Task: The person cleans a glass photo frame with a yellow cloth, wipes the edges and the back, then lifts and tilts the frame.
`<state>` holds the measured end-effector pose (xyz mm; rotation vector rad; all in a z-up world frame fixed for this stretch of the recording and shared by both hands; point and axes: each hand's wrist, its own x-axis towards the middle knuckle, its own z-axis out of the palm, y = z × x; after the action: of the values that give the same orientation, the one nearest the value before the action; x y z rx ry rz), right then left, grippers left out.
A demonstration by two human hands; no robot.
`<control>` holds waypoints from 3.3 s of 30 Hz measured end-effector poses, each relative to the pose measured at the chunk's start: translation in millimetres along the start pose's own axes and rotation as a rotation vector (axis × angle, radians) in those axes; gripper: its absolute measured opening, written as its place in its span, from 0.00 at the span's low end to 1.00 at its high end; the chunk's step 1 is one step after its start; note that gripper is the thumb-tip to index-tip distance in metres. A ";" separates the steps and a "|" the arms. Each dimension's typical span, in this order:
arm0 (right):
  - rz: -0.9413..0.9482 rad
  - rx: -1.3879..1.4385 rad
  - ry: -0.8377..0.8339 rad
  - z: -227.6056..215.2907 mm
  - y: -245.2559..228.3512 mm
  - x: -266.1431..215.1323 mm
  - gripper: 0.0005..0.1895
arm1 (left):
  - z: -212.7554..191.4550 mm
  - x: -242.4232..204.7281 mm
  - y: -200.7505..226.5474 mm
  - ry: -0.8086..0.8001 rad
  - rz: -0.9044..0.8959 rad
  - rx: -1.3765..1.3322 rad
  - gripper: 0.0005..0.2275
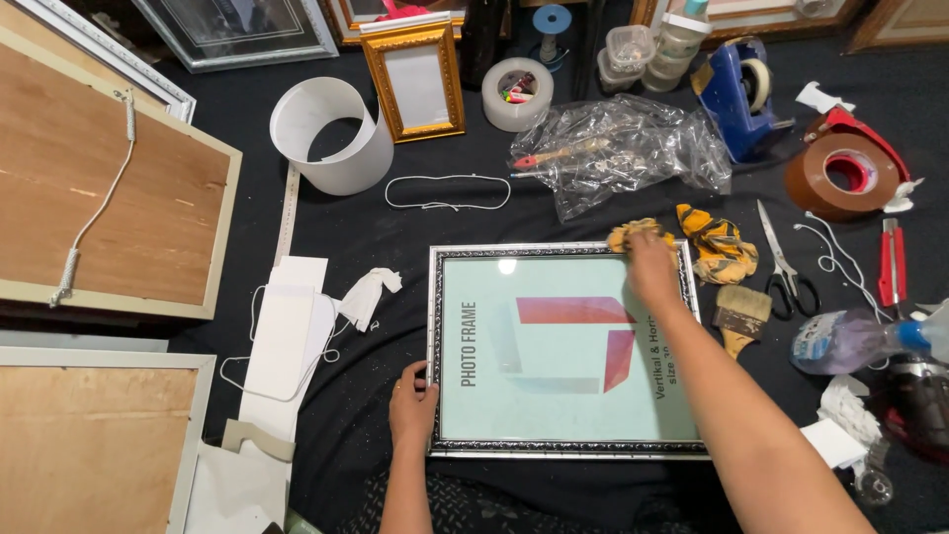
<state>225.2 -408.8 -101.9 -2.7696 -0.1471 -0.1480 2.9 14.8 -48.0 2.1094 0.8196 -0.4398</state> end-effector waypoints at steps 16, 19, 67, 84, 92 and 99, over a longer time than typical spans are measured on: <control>0.055 0.135 -0.050 -7.2 -50.7 -2.2 0.18 | -0.9 -2.8 10.9 -0.006 -0.071 -0.082 0.17; -0.124 0.126 -0.075 1.4 -57.6 1.3 0.21 | -1.0 -3.1 6.3 -0.005 -0.044 -0.101 0.18; -0.805 -0.112 -0.028 65.5 -296.1 -42.8 0.18 | 13.7 10.2 3.3 0.015 -0.112 -0.202 0.13; -1.032 -0.005 -0.162 55.6 -297.1 -164.3 0.22 | 8.5 30.2 -3.7 0.231 -0.235 -0.568 0.26; -0.668 -0.006 -0.228 98.1 -289.9 -113.0 0.31 | -8.0 7.9 4.4 0.473 -0.217 -0.838 0.22; -0.962 0.223 -0.494 53.3 -287.3 -250.6 0.20 | -7.9 8.4 4.4 0.472 -0.201 -0.891 0.21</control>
<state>-52.9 -143.6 -81.4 -2.2218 -1.4936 0.2990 12.3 22.3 -45.4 1.2952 1.2173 0.3137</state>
